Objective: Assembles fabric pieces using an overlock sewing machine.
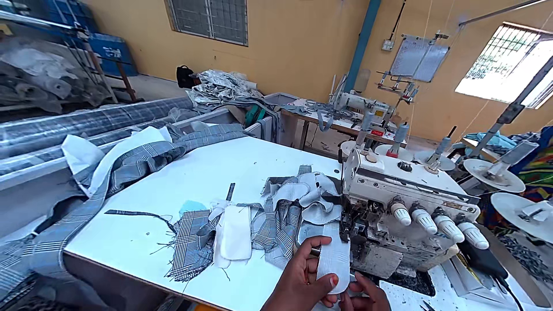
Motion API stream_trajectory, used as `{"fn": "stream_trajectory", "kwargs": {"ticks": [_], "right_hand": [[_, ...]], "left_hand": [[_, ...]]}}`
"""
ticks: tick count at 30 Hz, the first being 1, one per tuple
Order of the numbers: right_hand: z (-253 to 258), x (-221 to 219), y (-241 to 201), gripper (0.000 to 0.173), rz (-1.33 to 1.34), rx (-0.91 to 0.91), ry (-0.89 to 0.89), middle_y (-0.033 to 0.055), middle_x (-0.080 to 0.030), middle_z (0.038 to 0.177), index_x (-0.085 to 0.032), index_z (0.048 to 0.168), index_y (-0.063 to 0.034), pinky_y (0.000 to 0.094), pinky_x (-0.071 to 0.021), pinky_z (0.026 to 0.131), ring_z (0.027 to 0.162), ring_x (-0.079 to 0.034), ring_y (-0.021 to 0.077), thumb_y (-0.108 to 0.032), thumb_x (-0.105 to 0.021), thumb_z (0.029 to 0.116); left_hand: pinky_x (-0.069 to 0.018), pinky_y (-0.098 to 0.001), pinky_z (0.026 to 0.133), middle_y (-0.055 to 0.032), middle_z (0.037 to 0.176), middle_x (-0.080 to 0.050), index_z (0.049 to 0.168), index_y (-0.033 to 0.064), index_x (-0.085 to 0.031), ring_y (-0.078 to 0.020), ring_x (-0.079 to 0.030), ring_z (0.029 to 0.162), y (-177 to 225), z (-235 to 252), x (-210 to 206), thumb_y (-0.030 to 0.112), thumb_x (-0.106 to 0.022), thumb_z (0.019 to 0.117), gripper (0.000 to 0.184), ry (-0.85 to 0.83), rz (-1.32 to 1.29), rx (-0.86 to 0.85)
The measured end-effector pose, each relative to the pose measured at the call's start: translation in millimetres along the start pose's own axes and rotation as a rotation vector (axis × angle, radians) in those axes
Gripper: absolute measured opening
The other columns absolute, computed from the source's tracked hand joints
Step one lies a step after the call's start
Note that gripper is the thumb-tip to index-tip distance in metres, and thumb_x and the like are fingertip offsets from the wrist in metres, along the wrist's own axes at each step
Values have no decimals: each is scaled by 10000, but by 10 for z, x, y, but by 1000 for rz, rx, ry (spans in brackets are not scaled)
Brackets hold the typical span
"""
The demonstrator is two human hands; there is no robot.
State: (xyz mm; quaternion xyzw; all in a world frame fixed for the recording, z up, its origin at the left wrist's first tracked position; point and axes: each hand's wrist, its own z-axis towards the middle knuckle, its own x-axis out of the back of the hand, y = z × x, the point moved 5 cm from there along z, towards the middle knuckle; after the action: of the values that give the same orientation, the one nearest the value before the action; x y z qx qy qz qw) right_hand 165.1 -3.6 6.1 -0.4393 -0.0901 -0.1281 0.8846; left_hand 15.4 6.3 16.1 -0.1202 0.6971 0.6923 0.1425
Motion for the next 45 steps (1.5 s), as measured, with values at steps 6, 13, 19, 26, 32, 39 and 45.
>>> {"fn": "stream_trajectory", "kwargs": {"ticks": [6, 13, 19, 26, 32, 39, 45], "right_hand": [[80, -53, -39, 88, -161, 282, 133, 176, -598, 1051, -770, 965, -16, 69, -506, 734, 732, -593, -11, -29, -694, 922], [33, -55, 76, 111, -222, 387, 72, 131, -732, 962, -772, 922, -6, 144, -520, 910, 963, -695, 79, -30, -666, 946], [93, -43, 32, 128, -313, 378, 62, 129, -752, 918, -793, 888, -30, 166, -541, 852, 888, -715, 125, -26, -671, 925], [206, -24, 55, 121, -362, 389, 57, 104, -755, 928, -789, 871, -52, 166, -538, 834, 885, -709, 119, -44, -681, 923], [294, -6, 47, 120, -391, 413, 27, 88, -757, 957, -797, 911, -75, 162, -523, 832, 891, -689, 116, -59, -680, 934], [376, 12, 84, 133, -400, 430, -20, 81, -764, 1012, -789, 933, -84, 175, -524, 811, 898, -683, 114, -113, -660, 939], [444, 52, 142, 161, -394, 417, -77, 114, -706, 977, -774, 993, -107, 178, -546, 754, 861, -670, 105, -139, -621, 952]], "left_hand": [[-615, -264, 608, -32, 911, -716, 1410, 112, -352, -136, -720, 684, 17, -9, 3, -84, -643, 896, 622, -16, -29, 19], [-572, -395, 713, -65, 974, -701, 1107, 120, -745, -242, -680, 848, 357, 0, -47, 269, -639, 957, 236, 277, 1280, -881], [-511, -328, 941, 43, 975, -727, 932, 182, -722, -147, -676, 993, 275, 172, -100, 144, -580, 991, 158, 48, 1427, -1125], [-528, -307, 1000, -38, 1011, -721, 956, 92, -698, -184, -686, 1048, 329, 186, -109, 50, -563, 1007, 150, -199, 1372, -1224], [-539, -289, 986, -74, 1110, -742, 1041, 62, -717, -199, -698, 1104, 417, 253, 42, 15, -523, 1026, 200, -450, 1269, -1235], [-538, -336, 1016, -107, 1139, -737, 1079, 44, -718, -238, -695, 1140, 487, 351, 96, 39, -516, 1032, 207, -577, 1257, -1206], [-506, -366, 1057, -148, 1151, -709, 1101, 2, -699, -283, -662, 1176, 573, 464, 88, 0, -507, 1017, 210, -805, 1238, -1159]]}}
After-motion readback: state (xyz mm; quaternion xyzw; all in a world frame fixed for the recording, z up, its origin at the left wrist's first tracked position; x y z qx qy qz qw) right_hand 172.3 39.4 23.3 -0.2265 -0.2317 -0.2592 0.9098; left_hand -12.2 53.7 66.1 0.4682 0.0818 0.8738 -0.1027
